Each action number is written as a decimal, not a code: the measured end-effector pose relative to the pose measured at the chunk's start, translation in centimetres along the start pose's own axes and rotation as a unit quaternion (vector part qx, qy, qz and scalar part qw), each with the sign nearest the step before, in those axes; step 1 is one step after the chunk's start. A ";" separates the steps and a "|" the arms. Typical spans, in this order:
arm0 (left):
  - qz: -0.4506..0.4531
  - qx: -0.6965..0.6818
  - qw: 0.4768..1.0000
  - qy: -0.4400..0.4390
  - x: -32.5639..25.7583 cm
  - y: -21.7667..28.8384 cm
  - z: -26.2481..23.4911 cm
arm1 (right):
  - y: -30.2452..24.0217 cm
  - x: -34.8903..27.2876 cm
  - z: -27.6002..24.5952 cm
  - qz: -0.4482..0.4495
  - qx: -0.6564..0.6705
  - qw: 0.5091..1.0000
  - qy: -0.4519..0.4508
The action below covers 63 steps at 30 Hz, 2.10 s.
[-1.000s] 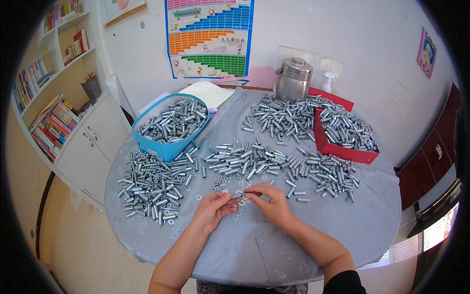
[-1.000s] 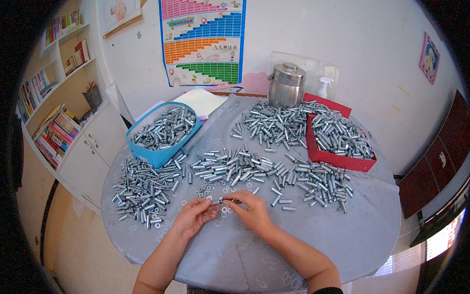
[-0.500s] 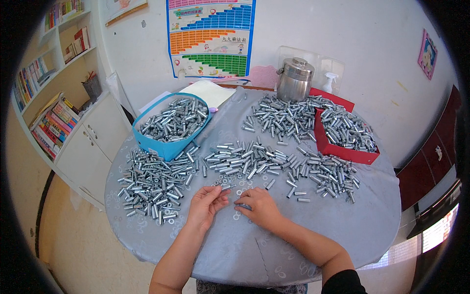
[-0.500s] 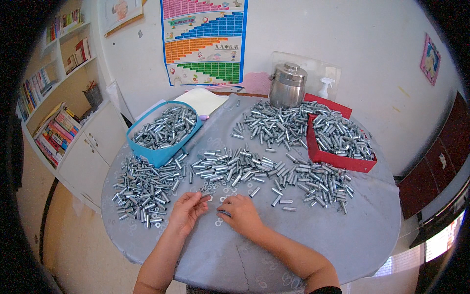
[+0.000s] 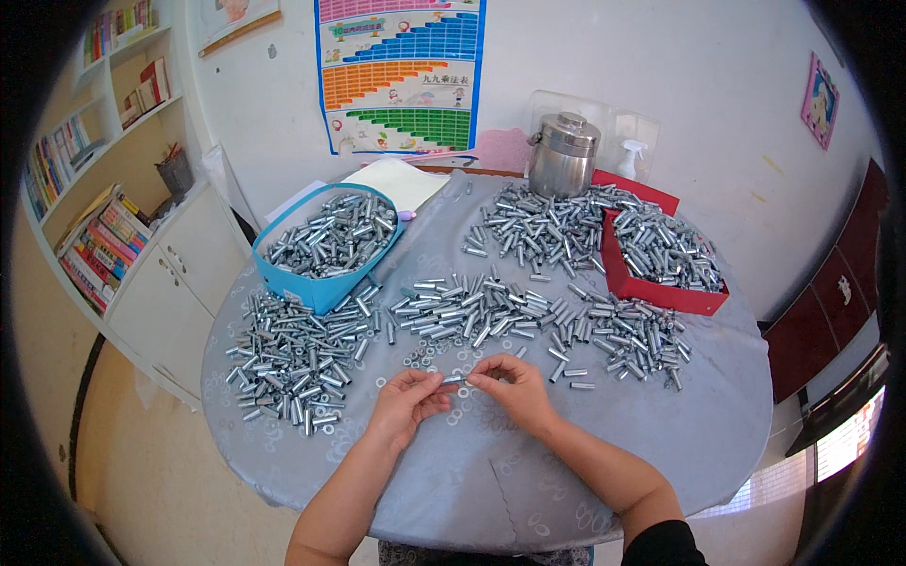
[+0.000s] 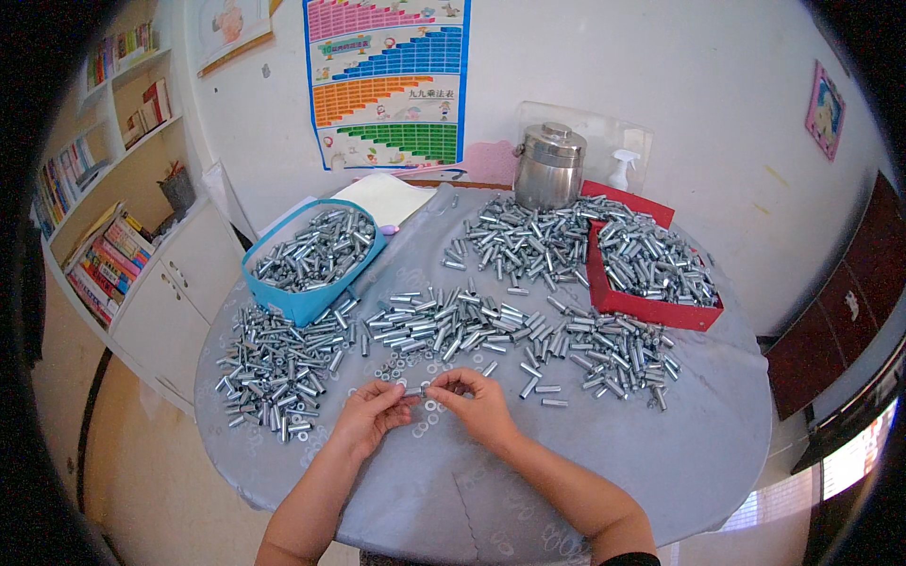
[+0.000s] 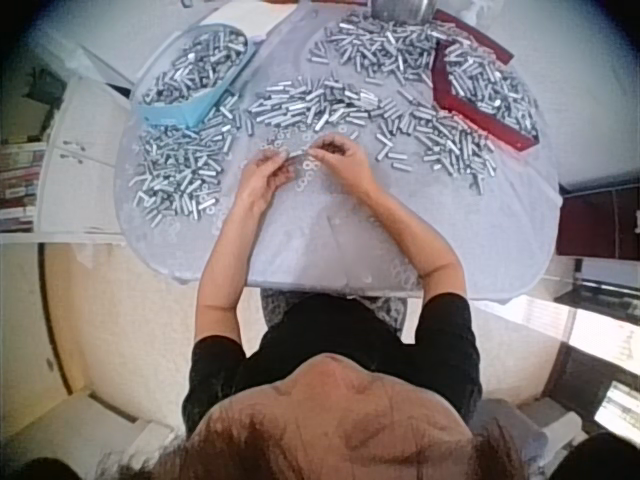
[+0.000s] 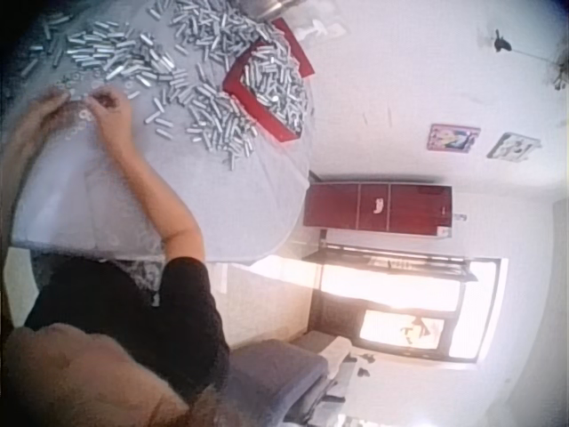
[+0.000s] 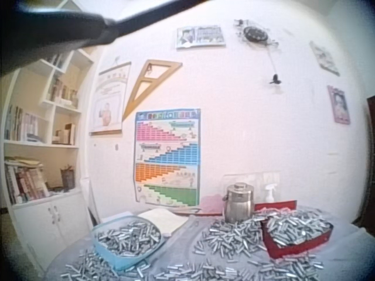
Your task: The person sits at a table covered with a grey cloth and repeatedly picks up small metal cylindrical fasteners and white washers. They insert the washers into the fasteners by hand and place the assembled units back onto the table. The task involves sorting and assembling these components from large piles into smaller groups.
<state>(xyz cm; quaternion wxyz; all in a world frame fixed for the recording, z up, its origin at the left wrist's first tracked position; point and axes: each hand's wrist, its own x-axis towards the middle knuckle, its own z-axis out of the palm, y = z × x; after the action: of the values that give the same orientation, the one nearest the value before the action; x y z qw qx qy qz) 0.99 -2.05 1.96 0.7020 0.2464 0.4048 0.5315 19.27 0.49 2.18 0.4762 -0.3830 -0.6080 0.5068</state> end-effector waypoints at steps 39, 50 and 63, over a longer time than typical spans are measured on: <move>0.108 -0.096 0.989 0.039 0.1 2.1 -1.8 | -0.3 0.2 -1.8 -0.251 -0.455 0.808 -0.277; 0.062 -0.027 0.997 0.025 -0.2 0.7 0.0 | -1.5 -0.7 -4.3 -0.194 -0.388 0.896 -0.095; 0.040 0.009 0.999 0.012 -0.1 -0.3 0.2 | -1.6 -1.2 -2.0 -0.085 -0.203 0.976 0.006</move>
<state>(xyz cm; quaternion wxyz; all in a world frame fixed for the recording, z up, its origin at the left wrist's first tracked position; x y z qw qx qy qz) 1.30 -2.20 1.91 0.6727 0.2624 0.4079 0.5588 21.51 -0.43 3.60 0.4333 -0.4215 -0.7255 0.3288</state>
